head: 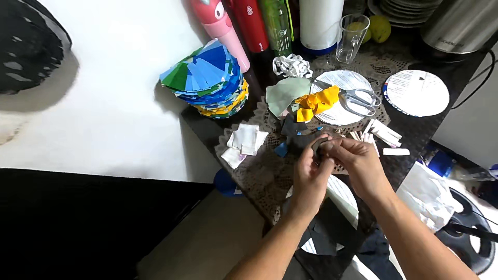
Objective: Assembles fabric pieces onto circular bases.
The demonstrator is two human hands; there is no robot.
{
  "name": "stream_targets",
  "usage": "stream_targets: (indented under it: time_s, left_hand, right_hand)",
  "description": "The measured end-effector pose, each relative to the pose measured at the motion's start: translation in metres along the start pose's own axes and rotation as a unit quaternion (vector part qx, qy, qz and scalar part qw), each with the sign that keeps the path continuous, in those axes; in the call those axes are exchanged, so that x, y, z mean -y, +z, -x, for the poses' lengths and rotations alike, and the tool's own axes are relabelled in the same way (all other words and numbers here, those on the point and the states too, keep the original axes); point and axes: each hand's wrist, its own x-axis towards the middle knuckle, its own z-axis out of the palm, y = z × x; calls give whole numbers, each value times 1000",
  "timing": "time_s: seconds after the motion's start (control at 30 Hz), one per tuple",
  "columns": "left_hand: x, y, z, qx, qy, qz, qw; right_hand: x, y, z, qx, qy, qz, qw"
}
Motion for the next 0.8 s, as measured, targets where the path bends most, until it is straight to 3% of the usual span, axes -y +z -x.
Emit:
stream_targets:
  time_s: [0.1,0.17,0.23,0.33,0.43,0.5,0.57,0.63,0.7,0.8]
  left_hand:
    - [-15,6,4,-64,-197,172,963]
    - [-20,5,7,-46,-249,181,950]
    - [-20,-1,16,35,-220,122,967]
    - [-15,-7,28,161,-98,-18,982]
    - [-14,-8,38,207,-25,-122,970]
    - [-14,-10,42,217,-23,-152,964]
    - [-16,-16,44,218,-50,-147,964]
    - [-23,-28,40,180,-88,-146,969]
    - [-34,-41,31,112,-162,-123,973]
    - [-42,-57,18,49,-264,-54,962]
  right_hand:
    - [9,-15,18,17,-10,53,998]
    - [6,-29,31,-19,-66,101,993]
    - [1,-45,43,-50,-96,142,984]
    - [-1,-60,61,-13,-54,122,991]
    - [-4,-61,80,45,-3,49,998]
    - [-12,-56,86,25,-22,23,999]
    - [-21,-55,89,-13,-65,73,995]
    - [-35,-59,89,-30,-144,256,955]
    - [-49,-63,89,-10,-219,416,882]
    - [-67,-63,90,12,-261,530,807]
